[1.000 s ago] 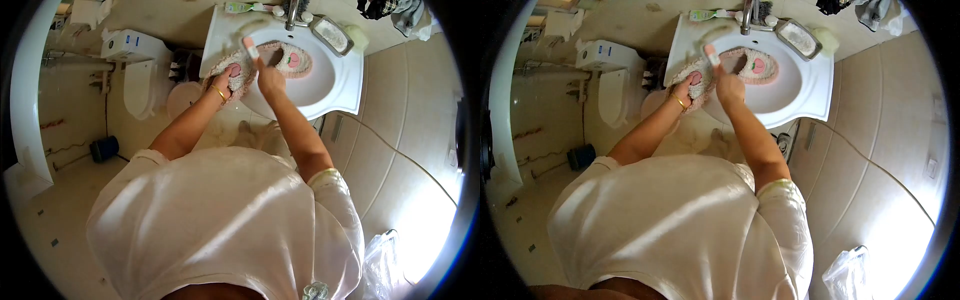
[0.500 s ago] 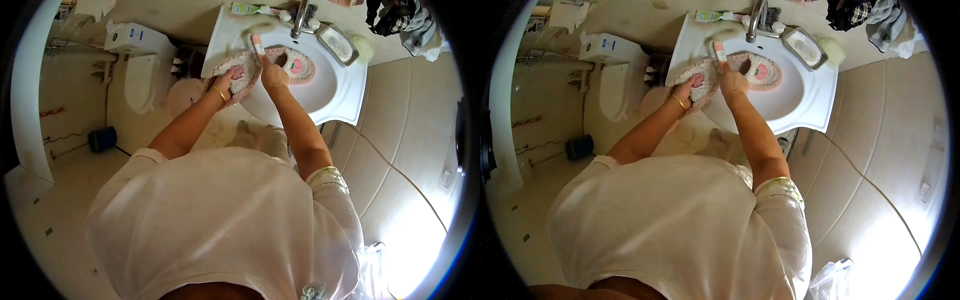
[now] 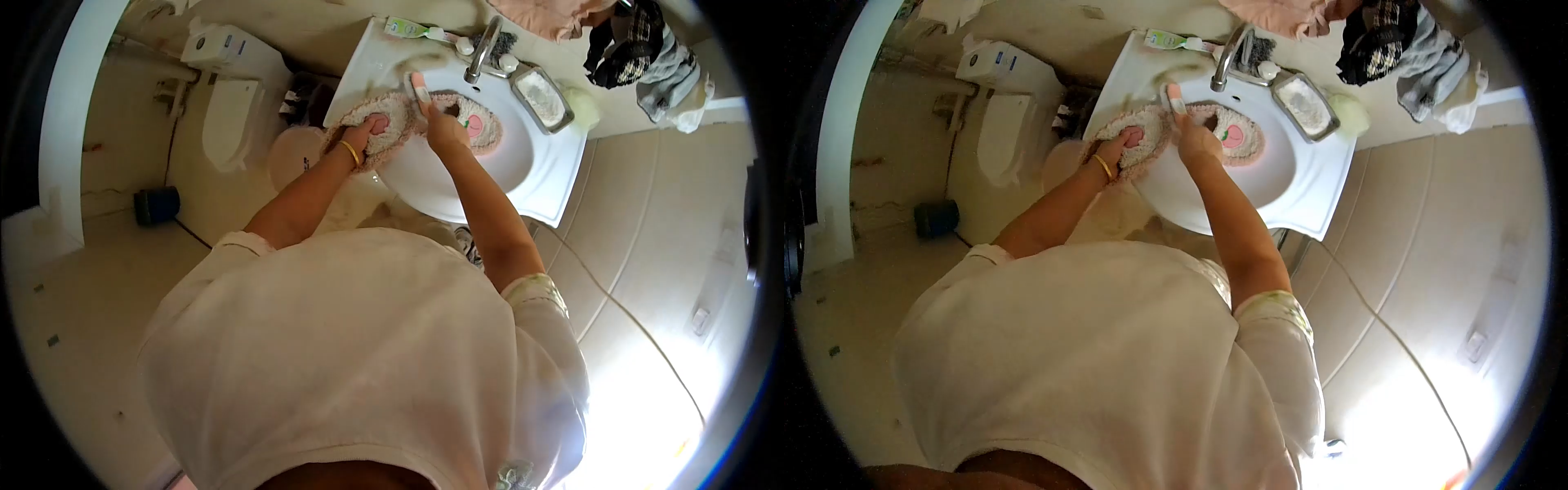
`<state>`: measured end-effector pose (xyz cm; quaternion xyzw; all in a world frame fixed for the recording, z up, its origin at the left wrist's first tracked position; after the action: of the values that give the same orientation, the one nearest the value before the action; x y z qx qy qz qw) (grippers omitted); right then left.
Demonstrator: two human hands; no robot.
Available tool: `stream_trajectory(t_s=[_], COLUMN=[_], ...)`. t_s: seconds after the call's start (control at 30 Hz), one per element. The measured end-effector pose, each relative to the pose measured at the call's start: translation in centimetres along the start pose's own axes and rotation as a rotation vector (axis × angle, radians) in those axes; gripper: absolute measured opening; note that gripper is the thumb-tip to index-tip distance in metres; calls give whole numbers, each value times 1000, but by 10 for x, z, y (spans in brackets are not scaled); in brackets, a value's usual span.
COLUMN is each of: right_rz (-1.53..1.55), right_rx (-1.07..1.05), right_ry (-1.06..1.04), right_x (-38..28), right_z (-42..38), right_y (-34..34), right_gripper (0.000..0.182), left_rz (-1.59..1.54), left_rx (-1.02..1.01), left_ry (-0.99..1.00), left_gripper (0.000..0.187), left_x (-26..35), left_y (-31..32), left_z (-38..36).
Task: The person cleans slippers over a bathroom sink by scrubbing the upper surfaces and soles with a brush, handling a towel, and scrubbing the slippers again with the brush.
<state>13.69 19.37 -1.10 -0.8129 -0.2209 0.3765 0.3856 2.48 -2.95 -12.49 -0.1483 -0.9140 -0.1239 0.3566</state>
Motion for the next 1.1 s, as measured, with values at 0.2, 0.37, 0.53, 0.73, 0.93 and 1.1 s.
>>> stream_trajectory(t_s=[0.2,0.37,0.53,0.73,0.93,1.1], right_rz=[-51,109,174,328,52,-73], right_rx=[-28,88,89,128,132,150], right_ry=[-181,-309,-273,-278,-436,-223], right_x=[2,9,10,-37,-96,-39], right_z=[-62,-62,-53,-69,-123,-41], right_y=[-24,-30,-21,-28,-78,-78], right_gripper=[35,32,34,33,35,37], left_rz=[51,-61,636,437,825,864], left_rx=[168,164,-505,-249,-66,-231], left_ry=[-139,-165,456,122,145,547], left_gripper=[71,71,52,46,43,42], left_x=[40,42,81,105,126,130], left_y=[29,36,88,103,83,118], left_z=[-88,-90,-109,-133,-110,-102])
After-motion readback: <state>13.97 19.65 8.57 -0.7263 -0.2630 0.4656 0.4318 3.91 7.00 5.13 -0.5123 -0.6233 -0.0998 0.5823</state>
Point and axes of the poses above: each hand's wrist, its own z-axis towards the middle knuckle, its own y-axis out of the palm, x = y × z, the point moved 9 cm from there along z, towards the middle knuckle, and after that the axes turned 7 degrees about -z, right-handed, at the moved point
